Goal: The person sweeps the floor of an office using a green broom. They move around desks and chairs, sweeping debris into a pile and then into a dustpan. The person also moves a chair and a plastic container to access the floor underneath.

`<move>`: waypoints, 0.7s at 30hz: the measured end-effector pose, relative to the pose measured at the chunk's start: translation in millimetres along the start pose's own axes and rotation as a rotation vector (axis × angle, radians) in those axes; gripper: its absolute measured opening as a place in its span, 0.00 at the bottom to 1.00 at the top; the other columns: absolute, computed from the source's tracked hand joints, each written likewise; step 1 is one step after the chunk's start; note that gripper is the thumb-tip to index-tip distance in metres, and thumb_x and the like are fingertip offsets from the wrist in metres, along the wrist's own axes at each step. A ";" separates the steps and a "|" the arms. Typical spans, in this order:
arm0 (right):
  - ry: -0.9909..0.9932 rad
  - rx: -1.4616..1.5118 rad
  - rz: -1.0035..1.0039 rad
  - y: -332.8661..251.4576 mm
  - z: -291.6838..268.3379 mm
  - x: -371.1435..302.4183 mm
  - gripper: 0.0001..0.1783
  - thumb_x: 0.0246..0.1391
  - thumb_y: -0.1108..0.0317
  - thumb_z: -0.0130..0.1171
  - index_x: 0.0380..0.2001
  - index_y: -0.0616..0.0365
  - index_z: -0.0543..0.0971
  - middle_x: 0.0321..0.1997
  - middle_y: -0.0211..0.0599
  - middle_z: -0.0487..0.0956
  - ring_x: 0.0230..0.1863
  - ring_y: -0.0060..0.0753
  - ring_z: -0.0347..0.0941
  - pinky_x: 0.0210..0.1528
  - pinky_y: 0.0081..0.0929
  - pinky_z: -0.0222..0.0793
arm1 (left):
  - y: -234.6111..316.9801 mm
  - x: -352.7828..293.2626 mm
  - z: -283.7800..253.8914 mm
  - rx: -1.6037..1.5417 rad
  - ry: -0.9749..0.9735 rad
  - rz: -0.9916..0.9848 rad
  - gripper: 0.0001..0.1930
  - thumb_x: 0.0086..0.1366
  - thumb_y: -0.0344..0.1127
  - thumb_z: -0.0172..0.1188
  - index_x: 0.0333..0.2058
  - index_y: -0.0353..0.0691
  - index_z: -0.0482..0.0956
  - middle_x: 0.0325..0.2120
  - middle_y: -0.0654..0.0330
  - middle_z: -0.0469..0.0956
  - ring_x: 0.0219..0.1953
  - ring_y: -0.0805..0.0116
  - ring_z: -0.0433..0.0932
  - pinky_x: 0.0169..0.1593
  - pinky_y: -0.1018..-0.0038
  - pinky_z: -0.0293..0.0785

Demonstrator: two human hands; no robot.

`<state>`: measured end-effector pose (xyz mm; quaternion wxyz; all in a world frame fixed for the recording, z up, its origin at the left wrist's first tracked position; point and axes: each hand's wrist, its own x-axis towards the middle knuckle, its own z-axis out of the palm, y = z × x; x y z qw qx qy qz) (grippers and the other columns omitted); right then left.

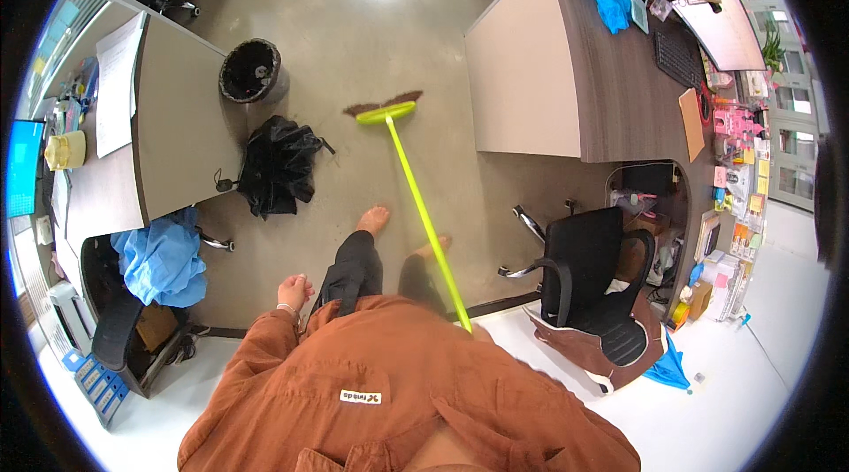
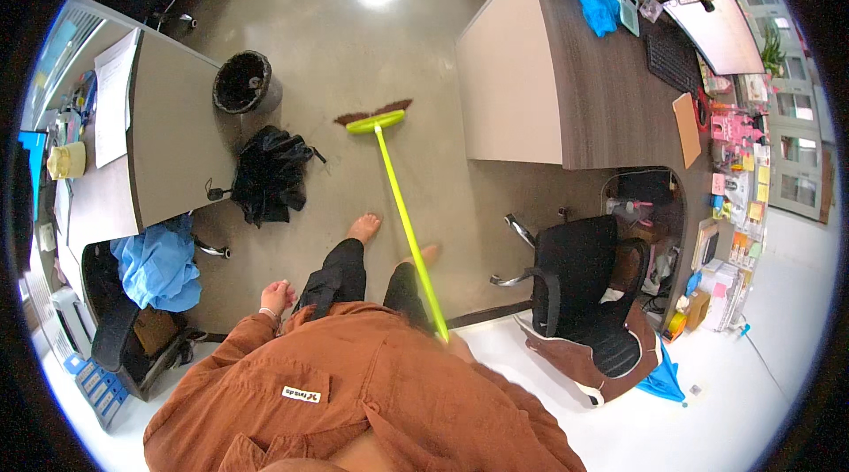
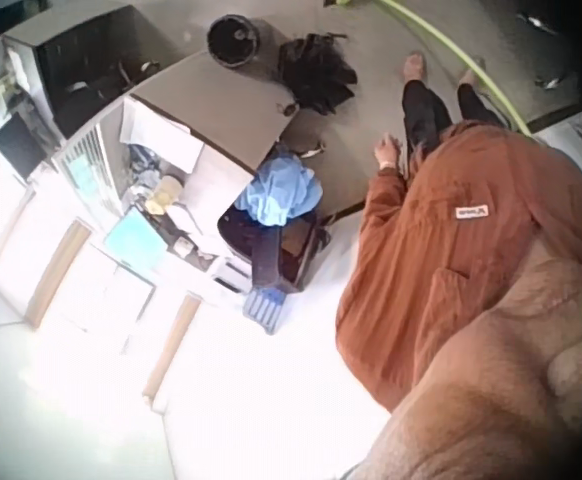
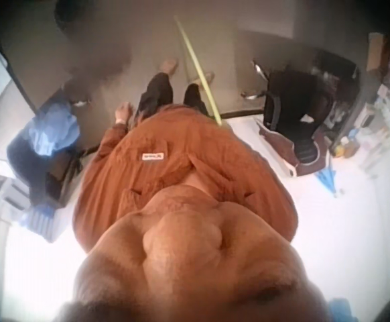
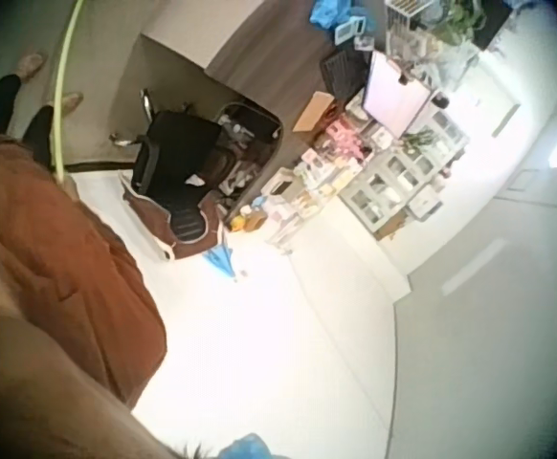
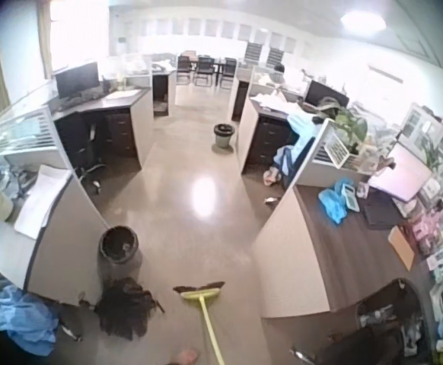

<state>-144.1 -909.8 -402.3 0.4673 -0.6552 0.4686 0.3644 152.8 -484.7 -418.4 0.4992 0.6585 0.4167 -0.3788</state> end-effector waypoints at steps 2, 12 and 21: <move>-0.138 -0.326 -0.053 -197.5 -20.9 -24.4 0.18 0.57 0.55 0.47 0.39 0.58 0.74 0.27 0.39 0.74 0.32 0.29 0.72 0.35 0.34 0.69 | -2.7 2.5 -11.8 -0.024 0.019 0.012 0.13 0.63 0.41 0.53 0.37 0.35 0.74 0.24 0.60 0.77 0.21 0.72 0.75 0.22 0.77 0.68; -0.040 -0.024 -0.081 -167.0 -32.5 -129.5 0.24 0.52 0.50 0.50 0.38 0.62 0.76 0.36 0.50 0.78 0.39 0.42 0.75 0.43 0.39 0.67 | 110.6 60.8 -15.9 -0.014 -0.132 0.097 0.07 0.62 0.38 0.54 0.32 0.41 0.72 0.19 0.64 0.73 0.17 0.72 0.72 0.16 0.79 0.63; 0.033 0.493 -0.224 -101.2 -30.6 -220.4 0.20 0.55 0.54 0.48 0.39 0.59 0.76 0.33 0.35 0.76 0.36 0.29 0.69 0.39 0.32 0.66 | 235.9 -56.3 193.3 0.780 -0.886 0.570 0.15 0.62 0.36 0.57 0.45 0.37 0.72 0.29 0.63 0.76 0.28 0.74 0.75 0.29 0.82 0.69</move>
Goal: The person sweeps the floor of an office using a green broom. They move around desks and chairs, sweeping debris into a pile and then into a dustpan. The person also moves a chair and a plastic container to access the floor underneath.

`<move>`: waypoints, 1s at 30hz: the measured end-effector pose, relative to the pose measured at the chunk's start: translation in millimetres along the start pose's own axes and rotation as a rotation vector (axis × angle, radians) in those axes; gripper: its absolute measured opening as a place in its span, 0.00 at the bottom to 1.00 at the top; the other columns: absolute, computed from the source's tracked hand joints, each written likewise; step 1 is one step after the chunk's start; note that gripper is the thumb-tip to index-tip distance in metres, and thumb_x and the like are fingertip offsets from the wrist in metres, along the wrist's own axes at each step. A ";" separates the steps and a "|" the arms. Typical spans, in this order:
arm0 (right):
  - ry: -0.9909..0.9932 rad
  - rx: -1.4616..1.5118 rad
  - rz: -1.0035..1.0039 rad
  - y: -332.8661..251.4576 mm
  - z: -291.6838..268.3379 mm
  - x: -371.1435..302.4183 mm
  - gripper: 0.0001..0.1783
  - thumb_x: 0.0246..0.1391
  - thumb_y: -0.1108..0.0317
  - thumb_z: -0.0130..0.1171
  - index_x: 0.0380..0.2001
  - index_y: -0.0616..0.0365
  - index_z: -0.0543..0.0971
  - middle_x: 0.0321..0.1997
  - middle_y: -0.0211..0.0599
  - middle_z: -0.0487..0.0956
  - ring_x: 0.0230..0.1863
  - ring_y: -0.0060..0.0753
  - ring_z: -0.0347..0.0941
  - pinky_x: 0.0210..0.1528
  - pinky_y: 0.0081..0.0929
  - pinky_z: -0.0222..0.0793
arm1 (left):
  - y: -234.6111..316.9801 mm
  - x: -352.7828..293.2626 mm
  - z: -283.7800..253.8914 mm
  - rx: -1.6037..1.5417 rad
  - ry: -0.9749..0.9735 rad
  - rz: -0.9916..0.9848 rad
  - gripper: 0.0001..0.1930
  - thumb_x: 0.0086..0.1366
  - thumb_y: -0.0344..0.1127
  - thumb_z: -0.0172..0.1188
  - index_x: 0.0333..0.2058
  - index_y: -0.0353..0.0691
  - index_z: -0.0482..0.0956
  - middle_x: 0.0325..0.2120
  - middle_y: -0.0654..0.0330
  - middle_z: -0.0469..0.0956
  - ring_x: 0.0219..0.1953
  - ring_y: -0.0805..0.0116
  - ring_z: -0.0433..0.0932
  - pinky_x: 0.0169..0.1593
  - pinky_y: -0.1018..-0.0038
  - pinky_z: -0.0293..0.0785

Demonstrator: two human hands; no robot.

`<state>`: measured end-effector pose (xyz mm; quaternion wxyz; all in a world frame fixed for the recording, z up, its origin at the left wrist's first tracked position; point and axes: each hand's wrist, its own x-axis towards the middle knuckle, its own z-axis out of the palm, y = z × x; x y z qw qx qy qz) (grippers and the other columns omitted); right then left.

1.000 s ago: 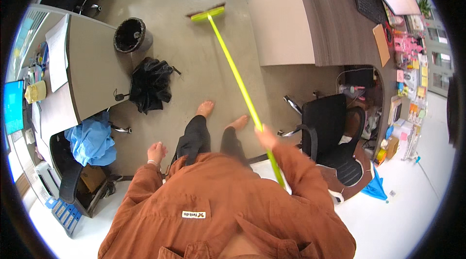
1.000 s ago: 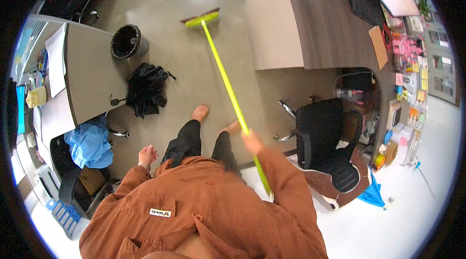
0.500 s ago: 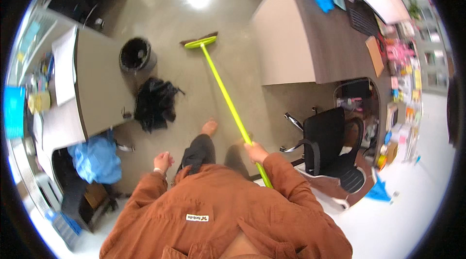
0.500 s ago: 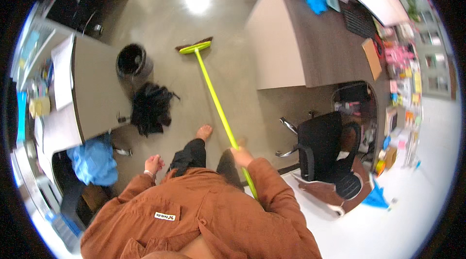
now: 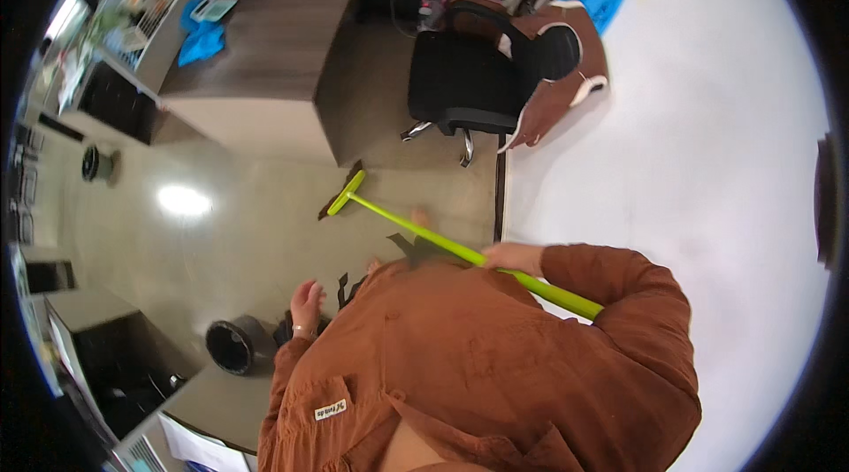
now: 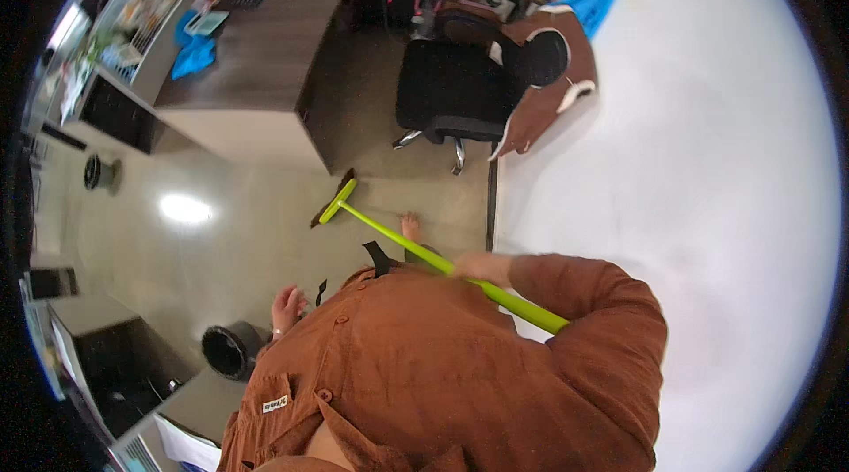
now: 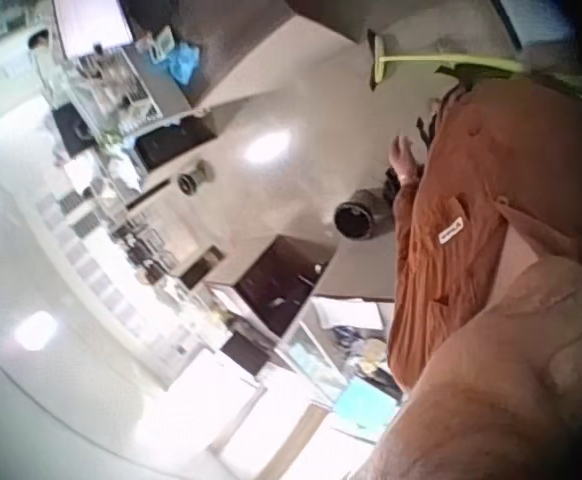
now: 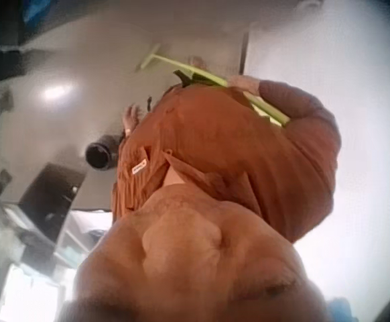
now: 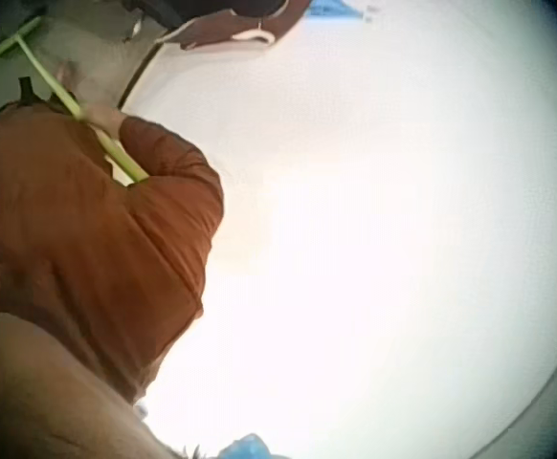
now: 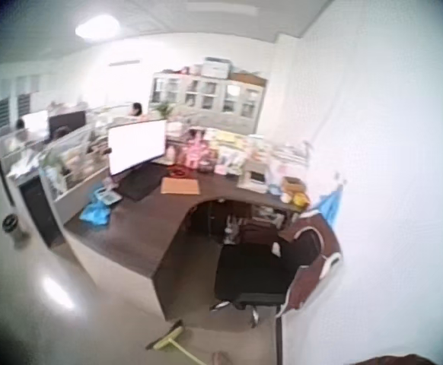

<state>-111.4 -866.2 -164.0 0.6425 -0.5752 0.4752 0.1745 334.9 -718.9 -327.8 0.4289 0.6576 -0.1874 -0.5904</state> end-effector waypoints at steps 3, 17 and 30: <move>-0.313 0.769 -0.088 -59.3 -15.6 32.8 0.18 0.54 0.50 0.53 0.26 0.54 0.72 0.21 0.26 0.67 0.19 0.19 0.62 0.20 0.19 0.57 | 74.3 34.7 75.5 0.385 -0.285 0.411 0.22 0.57 0.35 0.62 0.49 0.35 0.69 0.40 0.58 0.75 0.41 0.67 0.74 0.45 0.74 0.71; 1.445 0.417 -0.393 60.2 -303.3 7.6 0.15 0.41 0.63 0.59 0.30 0.64 0.73 0.24 0.41 0.77 0.26 0.35 0.74 0.32 0.35 0.70 | 221.9 94.6 266.4 0.598 -0.122 0.823 0.11 0.61 0.37 0.57 0.25 0.36 0.74 0.16 0.68 0.69 0.22 0.80 0.64 0.27 0.79 0.64; 1.464 0.615 0.090 208.8 -524.2 11.1 0.34 0.45 0.56 0.63 0.47 0.75 0.70 0.42 0.48 0.75 0.41 0.38 0.72 0.42 0.33 0.67 | 246.4 104.6 277.5 0.464 0.062 0.683 0.14 0.62 0.39 0.56 0.26 0.32 0.75 0.19 0.63 0.72 0.23 0.77 0.69 0.31 0.78 0.68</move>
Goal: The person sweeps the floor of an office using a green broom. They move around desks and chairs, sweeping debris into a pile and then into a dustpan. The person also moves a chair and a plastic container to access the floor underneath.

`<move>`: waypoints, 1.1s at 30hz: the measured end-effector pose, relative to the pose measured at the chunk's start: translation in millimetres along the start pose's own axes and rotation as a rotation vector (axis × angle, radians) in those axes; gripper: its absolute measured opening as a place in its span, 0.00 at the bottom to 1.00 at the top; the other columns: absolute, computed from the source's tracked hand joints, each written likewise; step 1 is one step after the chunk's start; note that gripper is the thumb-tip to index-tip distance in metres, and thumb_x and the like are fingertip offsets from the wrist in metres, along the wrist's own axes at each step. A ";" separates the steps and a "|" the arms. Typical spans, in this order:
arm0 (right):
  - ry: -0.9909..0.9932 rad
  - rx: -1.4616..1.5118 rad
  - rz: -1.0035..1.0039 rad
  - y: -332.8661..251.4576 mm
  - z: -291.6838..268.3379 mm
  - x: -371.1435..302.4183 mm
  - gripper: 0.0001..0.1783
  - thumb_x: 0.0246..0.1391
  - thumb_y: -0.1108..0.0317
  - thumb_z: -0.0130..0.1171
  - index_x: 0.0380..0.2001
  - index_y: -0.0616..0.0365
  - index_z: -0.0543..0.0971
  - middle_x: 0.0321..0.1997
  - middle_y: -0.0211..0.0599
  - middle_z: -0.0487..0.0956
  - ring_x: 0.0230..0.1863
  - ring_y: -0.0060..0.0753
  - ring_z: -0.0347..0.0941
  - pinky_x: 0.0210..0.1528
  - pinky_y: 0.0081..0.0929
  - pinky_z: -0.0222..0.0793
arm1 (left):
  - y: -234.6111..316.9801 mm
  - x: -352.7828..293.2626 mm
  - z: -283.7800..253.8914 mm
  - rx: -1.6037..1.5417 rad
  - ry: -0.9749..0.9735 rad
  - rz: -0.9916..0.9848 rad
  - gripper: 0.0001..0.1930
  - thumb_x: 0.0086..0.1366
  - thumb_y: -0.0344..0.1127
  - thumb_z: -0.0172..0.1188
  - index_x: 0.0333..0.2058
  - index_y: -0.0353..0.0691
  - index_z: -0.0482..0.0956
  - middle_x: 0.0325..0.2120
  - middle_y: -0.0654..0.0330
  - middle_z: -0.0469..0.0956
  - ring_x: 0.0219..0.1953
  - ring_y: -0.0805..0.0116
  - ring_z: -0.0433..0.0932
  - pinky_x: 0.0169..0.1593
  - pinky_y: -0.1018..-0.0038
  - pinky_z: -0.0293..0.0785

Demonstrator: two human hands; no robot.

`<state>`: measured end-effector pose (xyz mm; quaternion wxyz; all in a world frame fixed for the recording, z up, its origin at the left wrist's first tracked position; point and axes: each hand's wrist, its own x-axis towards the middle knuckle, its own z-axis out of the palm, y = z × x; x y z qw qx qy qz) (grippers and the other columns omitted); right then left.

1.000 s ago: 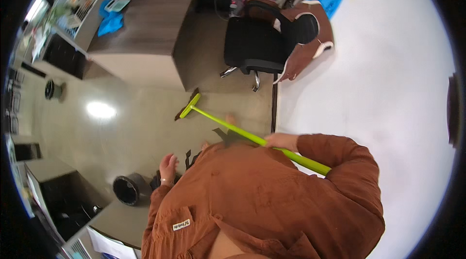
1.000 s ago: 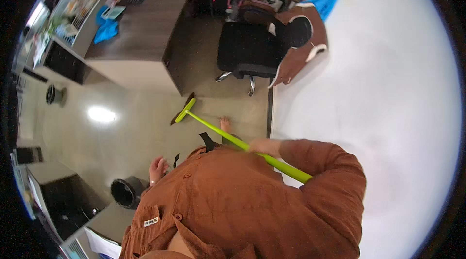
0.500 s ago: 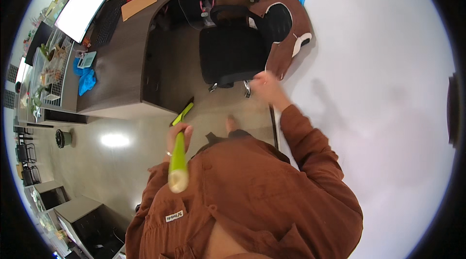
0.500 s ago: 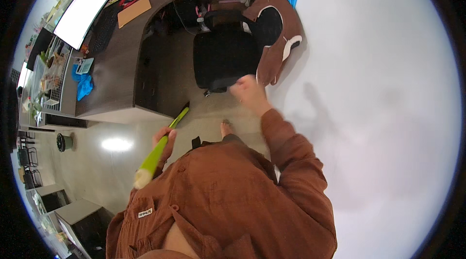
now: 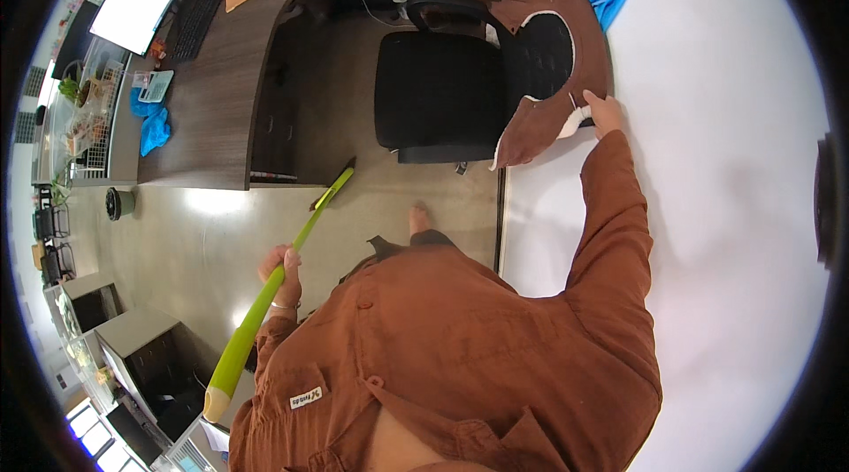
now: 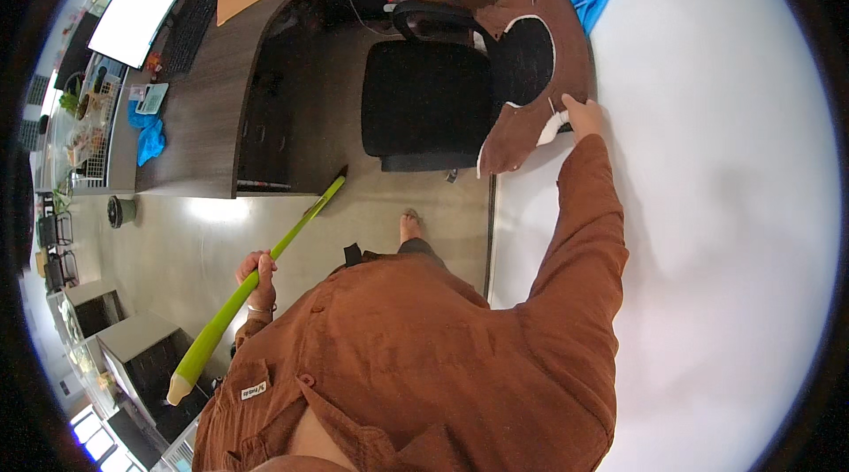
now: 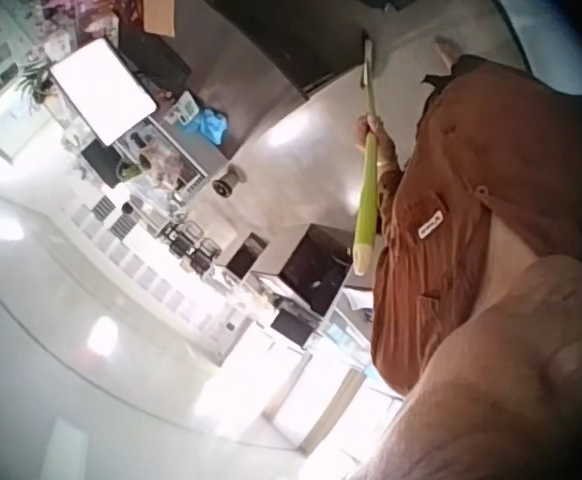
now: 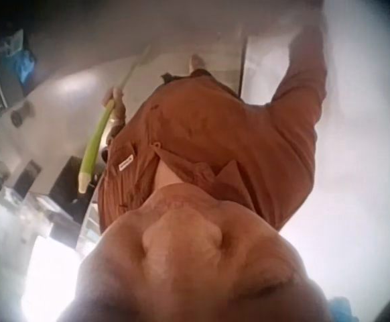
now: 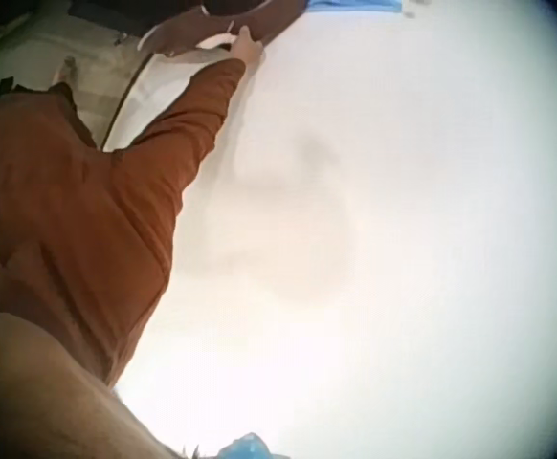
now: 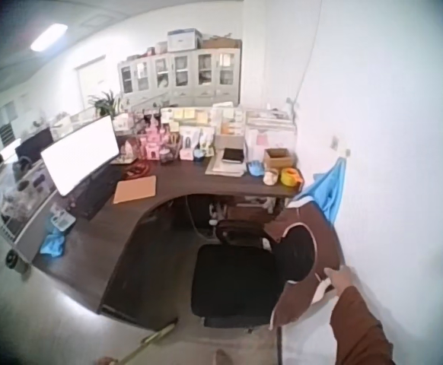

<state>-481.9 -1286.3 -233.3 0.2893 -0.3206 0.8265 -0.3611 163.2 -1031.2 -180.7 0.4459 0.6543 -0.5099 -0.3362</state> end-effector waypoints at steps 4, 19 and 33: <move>-0.108 0.107 0.171 11.8 -10.2 26.2 0.34 0.45 0.57 0.64 0.50 0.71 0.68 0.42 0.43 0.75 0.40 0.35 0.72 0.39 0.33 0.67 | 9.9 14.4 12.6 -0.003 0.020 -0.036 0.13 0.61 0.39 0.56 0.25 0.33 0.75 0.18 0.63 0.72 0.23 0.75 0.69 0.32 0.77 0.68; -0.095 0.465 0.031 -24.7 16.3 -68.0 0.21 0.42 0.71 0.60 0.40 0.72 0.71 0.38 0.47 0.76 0.36 0.37 0.73 0.38 0.32 0.69 | 55.0 75.7 61.9 0.130 -0.040 -0.039 0.15 0.62 0.37 0.52 0.19 0.36 0.71 0.14 0.66 0.69 0.20 0.78 0.65 0.26 0.79 0.61; -0.088 0.584 -0.050 -83.8 105.3 -143.7 0.25 0.42 0.72 0.55 0.44 0.74 0.67 0.45 0.56 0.73 0.48 0.48 0.70 0.51 0.34 0.64 | 83.7 111.1 108.5 0.075 -0.103 -0.070 0.17 0.64 0.38 0.52 0.17 0.37 0.69 0.14 0.67 0.68 0.19 0.81 0.64 0.24 0.81 0.60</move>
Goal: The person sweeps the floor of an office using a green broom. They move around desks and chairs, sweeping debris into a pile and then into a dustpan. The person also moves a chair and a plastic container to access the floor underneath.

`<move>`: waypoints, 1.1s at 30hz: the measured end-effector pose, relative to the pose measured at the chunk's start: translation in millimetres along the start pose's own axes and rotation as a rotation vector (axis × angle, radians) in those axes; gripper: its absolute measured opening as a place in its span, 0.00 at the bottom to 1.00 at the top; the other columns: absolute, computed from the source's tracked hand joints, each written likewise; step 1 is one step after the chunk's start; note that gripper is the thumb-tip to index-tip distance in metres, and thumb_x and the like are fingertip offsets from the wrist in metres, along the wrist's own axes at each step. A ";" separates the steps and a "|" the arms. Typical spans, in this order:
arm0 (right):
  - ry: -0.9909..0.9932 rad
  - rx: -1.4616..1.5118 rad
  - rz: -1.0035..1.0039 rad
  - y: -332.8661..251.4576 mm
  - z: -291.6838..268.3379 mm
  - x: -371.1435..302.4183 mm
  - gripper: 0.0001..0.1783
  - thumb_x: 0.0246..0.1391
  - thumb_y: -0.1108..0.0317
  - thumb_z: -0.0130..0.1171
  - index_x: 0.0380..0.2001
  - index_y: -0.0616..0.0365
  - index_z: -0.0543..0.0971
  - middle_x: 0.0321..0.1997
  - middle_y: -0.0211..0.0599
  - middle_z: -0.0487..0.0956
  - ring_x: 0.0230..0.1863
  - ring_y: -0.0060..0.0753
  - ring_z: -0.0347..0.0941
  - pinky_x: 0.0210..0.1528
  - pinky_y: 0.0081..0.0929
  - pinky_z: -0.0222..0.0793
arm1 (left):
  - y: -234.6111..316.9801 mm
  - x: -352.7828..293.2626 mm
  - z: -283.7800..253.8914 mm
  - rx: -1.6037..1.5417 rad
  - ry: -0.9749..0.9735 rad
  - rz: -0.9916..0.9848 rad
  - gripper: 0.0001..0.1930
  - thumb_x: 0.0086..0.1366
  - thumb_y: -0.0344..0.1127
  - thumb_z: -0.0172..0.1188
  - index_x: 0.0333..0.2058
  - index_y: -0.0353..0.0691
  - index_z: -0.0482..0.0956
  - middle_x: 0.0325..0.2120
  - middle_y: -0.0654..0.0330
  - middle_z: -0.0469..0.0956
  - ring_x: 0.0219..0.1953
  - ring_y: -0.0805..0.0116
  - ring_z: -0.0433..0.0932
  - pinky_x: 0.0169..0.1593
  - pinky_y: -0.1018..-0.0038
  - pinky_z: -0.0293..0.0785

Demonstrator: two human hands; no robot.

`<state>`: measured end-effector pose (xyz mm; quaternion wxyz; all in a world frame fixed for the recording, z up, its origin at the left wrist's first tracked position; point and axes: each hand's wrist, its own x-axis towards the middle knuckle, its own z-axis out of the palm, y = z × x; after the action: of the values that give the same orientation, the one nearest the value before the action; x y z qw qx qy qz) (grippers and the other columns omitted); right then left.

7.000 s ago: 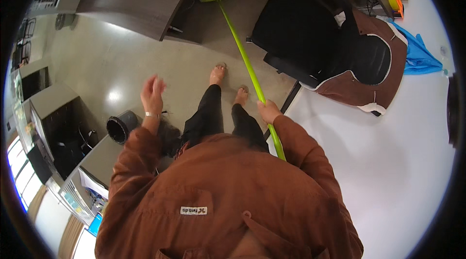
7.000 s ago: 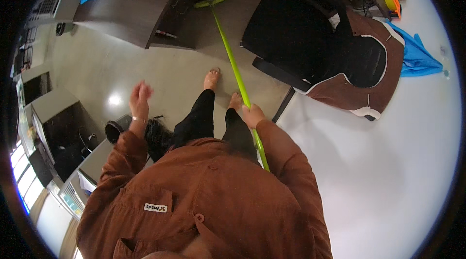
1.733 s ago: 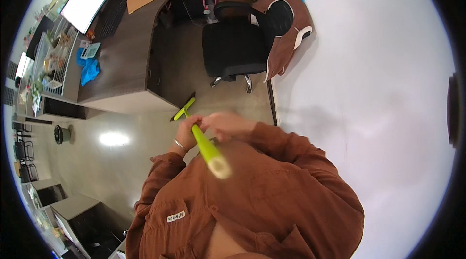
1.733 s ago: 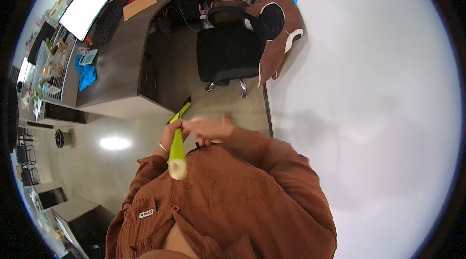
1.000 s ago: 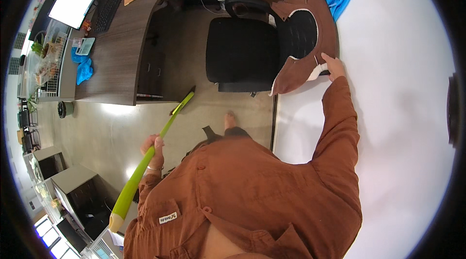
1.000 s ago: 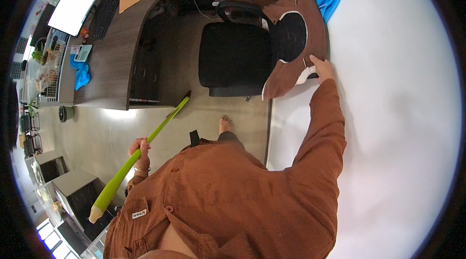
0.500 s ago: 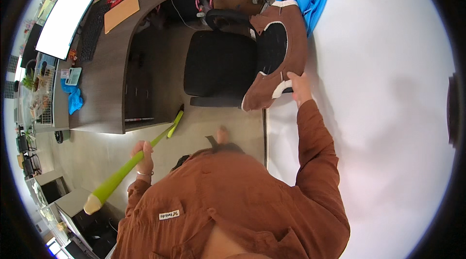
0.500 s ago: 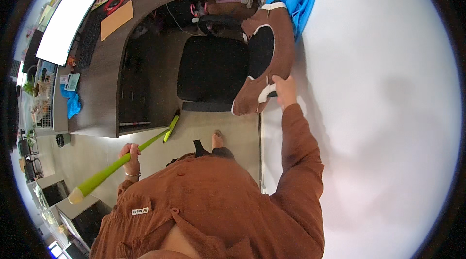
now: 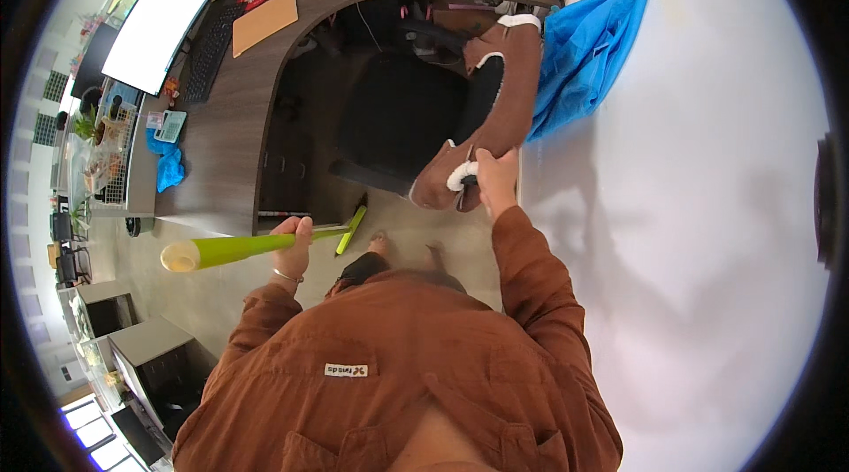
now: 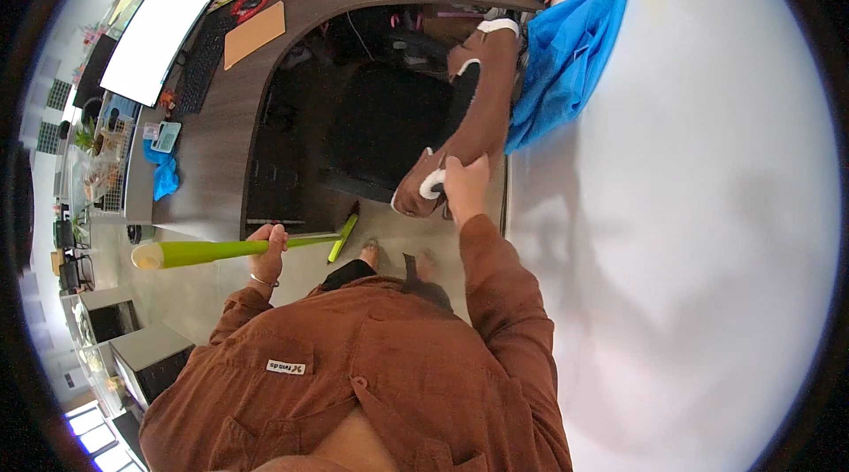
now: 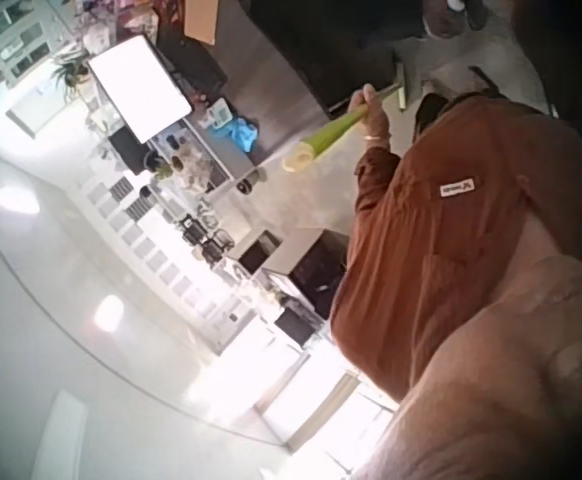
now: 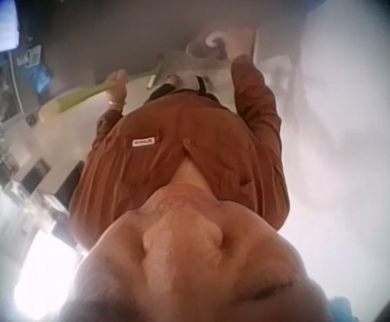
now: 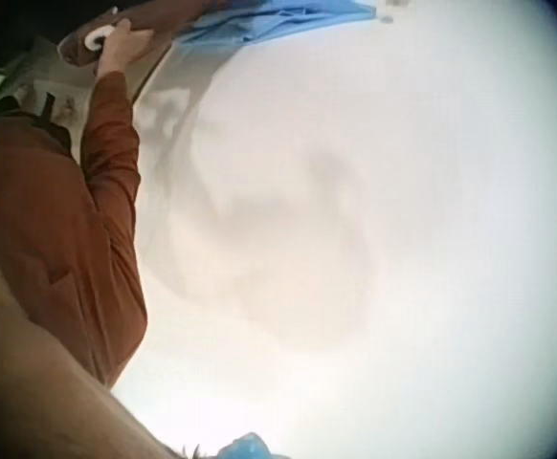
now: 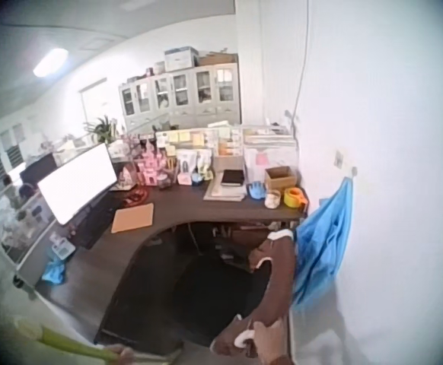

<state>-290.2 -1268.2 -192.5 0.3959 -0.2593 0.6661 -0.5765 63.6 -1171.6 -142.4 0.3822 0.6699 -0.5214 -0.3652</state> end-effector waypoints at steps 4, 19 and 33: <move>0.076 0.033 0.011 13.4 53.8 4.6 0.28 0.44 0.73 0.53 0.50 0.75 0.63 0.50 0.60 0.70 0.53 0.52 0.67 0.55 0.33 0.60 | -12.8 10.6 -6.2 0.093 -0.013 0.087 0.18 0.64 0.38 0.51 0.16 0.37 0.69 0.13 0.66 0.67 0.18 0.79 0.63 0.23 0.80 0.60; 0.090 -0.161 -0.037 -20.2 176.6 17.4 0.20 0.47 0.74 0.49 0.44 0.72 0.63 0.43 0.68 0.70 0.52 0.64 0.66 0.54 0.41 0.60 | -13.7 48.2 -55.2 -0.133 -0.171 0.075 0.17 0.62 0.41 0.52 0.18 0.35 0.72 0.14 0.66 0.68 0.19 0.78 0.66 0.27 0.79 0.64; -0.230 -1.019 -0.626 60.4 105.6 -48.4 0.16 0.51 0.56 0.54 0.23 0.59 0.70 0.27 0.42 0.74 0.31 0.49 0.71 0.32 0.41 0.67 | 63.7 97.7 38.7 -0.148 -0.828 0.108 0.08 0.62 0.32 0.56 0.25 0.37 0.71 0.19 0.69 0.68 0.22 0.83 0.64 0.25 0.80 0.63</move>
<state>-169.6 -1276.7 -242.5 0.1031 -0.6602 0.7033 -0.2428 21.1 -1282.7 -111.4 0.2062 0.4088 -0.6376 -0.6195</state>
